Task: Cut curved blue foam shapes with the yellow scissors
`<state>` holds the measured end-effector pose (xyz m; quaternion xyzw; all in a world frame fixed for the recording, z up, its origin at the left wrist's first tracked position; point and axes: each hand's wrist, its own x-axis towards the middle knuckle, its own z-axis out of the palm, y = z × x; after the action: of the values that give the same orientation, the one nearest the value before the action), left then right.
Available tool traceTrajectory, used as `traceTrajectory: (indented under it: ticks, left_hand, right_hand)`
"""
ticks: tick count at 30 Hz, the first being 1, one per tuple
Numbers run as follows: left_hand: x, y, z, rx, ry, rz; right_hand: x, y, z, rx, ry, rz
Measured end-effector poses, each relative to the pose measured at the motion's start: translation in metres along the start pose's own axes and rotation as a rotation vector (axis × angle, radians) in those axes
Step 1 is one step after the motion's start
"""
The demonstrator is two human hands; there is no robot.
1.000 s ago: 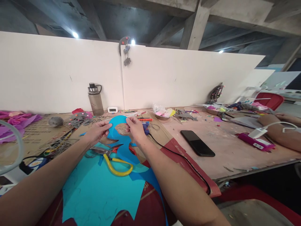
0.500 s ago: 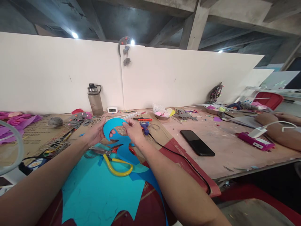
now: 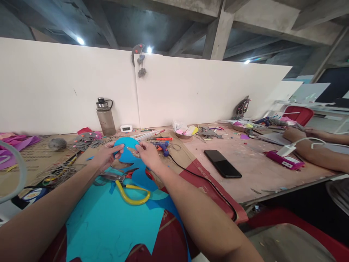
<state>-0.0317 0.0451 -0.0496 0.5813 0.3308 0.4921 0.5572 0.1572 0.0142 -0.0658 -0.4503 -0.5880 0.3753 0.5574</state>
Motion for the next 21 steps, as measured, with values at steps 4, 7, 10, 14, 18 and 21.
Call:
traceTrajectory:
  ticks: [4, 7, 10, 14, 18, 21]
  left_hand:
    - [0.002, -0.001, 0.000, -0.088, 0.006, -0.025]
    - [0.002, 0.001, 0.000, -0.270, 0.009, -0.047]
    - [0.001, 0.003, 0.001, -0.350, -0.014, -0.043]
    - [-0.001, 0.001, 0.004, -0.337, -0.052, -0.010]
    - [0.000, -0.007, 0.008, -0.277, -0.073, -0.012]
    - [0.001, -0.012, 0.010, -0.211, -0.046, -0.047]
  right_hand:
    - [-0.002, -0.003, -0.002, 0.002, -0.007, 0.022]
    - [-0.002, -0.004, -0.001, 0.034, -0.003, 0.063]
    - [-0.002, -0.005, 0.002, 0.085, -0.014, 0.113]
    - [-0.006, -0.007, 0.005, 0.143, -0.053, 0.165]
    - [-0.012, -0.010, 0.010, 0.172, -0.111, 0.161]
    - [-0.015, -0.011, 0.012, 0.160, -0.167, 0.114]
